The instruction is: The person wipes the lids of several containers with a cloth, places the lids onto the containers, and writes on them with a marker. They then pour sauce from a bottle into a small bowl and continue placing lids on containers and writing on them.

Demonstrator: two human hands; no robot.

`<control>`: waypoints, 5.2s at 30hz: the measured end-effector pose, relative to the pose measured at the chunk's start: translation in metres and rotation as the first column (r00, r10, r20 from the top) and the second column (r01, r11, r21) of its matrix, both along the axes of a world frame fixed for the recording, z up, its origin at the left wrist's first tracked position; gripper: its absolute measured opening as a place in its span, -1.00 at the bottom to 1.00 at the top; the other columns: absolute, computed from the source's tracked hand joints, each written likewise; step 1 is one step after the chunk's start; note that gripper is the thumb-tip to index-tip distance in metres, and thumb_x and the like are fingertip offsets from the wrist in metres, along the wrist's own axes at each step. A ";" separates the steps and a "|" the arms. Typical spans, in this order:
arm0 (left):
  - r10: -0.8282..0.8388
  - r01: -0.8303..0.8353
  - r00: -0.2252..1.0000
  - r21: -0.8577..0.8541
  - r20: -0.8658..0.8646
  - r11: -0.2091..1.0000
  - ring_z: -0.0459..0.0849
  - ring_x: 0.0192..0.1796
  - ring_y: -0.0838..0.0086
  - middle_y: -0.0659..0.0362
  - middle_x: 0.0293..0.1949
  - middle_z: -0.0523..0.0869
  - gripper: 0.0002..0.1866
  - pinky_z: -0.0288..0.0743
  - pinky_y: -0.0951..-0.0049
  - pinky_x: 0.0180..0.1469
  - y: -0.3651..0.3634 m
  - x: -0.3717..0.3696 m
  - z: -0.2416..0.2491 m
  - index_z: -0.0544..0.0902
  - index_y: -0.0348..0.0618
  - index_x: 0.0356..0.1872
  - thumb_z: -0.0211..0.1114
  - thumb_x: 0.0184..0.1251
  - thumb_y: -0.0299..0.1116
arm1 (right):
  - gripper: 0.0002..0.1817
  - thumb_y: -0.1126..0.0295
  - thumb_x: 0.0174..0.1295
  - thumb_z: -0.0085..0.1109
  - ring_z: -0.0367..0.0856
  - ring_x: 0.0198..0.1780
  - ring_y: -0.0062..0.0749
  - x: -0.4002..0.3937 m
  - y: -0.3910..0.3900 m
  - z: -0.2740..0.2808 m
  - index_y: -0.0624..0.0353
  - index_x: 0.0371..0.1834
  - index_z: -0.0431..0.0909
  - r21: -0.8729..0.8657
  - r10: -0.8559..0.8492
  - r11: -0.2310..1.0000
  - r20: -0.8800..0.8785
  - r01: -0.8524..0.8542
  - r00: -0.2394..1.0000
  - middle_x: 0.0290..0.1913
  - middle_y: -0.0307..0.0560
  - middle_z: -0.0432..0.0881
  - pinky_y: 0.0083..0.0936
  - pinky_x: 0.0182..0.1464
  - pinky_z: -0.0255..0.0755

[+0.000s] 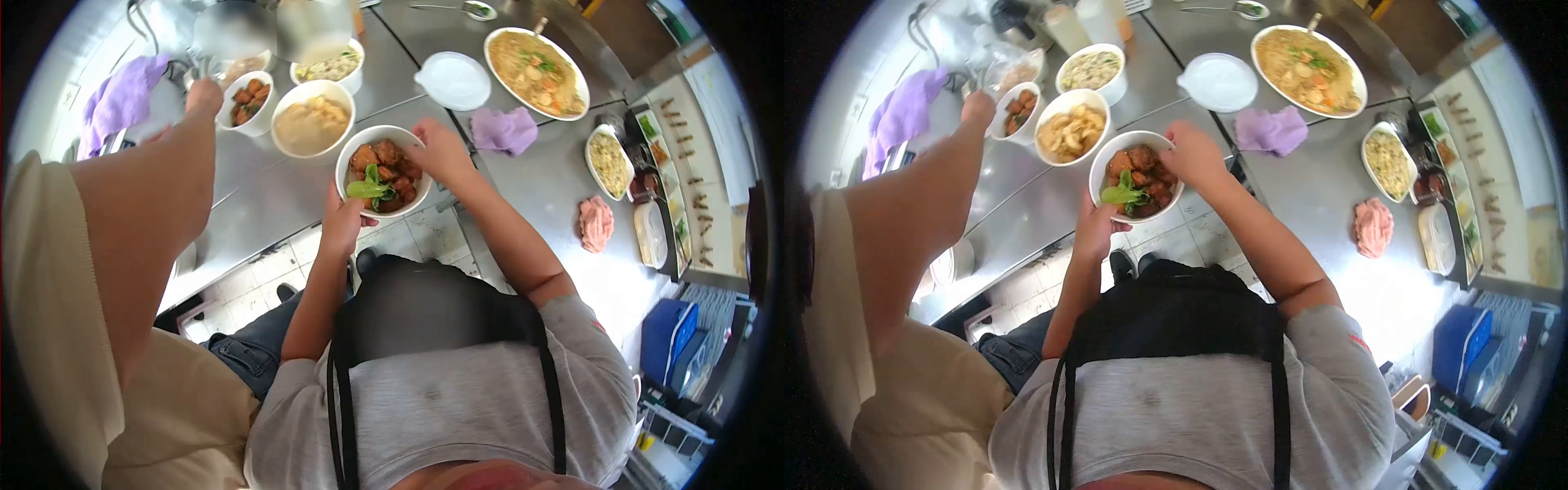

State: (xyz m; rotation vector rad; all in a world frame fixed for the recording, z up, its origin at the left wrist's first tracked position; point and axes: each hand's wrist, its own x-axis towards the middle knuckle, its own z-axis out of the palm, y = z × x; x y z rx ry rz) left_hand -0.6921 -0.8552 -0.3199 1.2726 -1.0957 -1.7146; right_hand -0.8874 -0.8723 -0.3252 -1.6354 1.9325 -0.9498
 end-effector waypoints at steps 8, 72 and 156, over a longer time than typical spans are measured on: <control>-0.053 0.054 0.998 0.072 -0.019 0.996 0.52 -0.45 0.46 0.08 -0.25 0.47 -0.43 0.48 0.51 -0.56 -0.041 -0.038 -0.016 0.08 -0.02 0.13 -0.12 -0.03 -0.56 | -0.76 0.26 -0.10 0.15 0.47 -0.25 -0.25 -0.096 -0.041 -0.029 0.09 -0.35 0.47 -0.149 -0.080 0.989 -0.556 -0.005 0.827 -0.36 -0.09 0.48 -0.36 -0.25 0.37; -0.310 0.401 0.859 0.159 -0.408 0.902 0.59 -0.43 0.39 0.08 -0.46 0.56 -0.84 0.46 0.51 -0.47 -0.140 -0.137 0.056 0.45 -0.27 -0.41 -0.03 0.05 -0.40 | -0.62 0.64 -0.19 0.00 0.45 -0.16 -0.17 -0.086 -0.015 0.028 0.15 -0.20 0.31 -0.631 -0.218 0.770 -0.395 -0.091 0.892 -0.24 -0.03 0.48 -0.33 -0.14 0.35; 0.234 -0.110 0.967 -0.656 0.103 0.746 0.25 0.11 0.15 -0.13 0.04 0.32 -0.53 0.09 0.33 0.13 -0.099 -0.087 0.002 0.30 -0.44 -0.01 -0.05 0.19 -0.23 | -0.83 0.46 0.09 -0.12 0.37 -0.56 -0.62 -0.107 -0.074 -0.015 0.18 -0.23 0.35 0.092 -0.253 0.942 0.827 0.324 0.502 -0.52 -0.21 0.43 -0.71 -0.53 0.28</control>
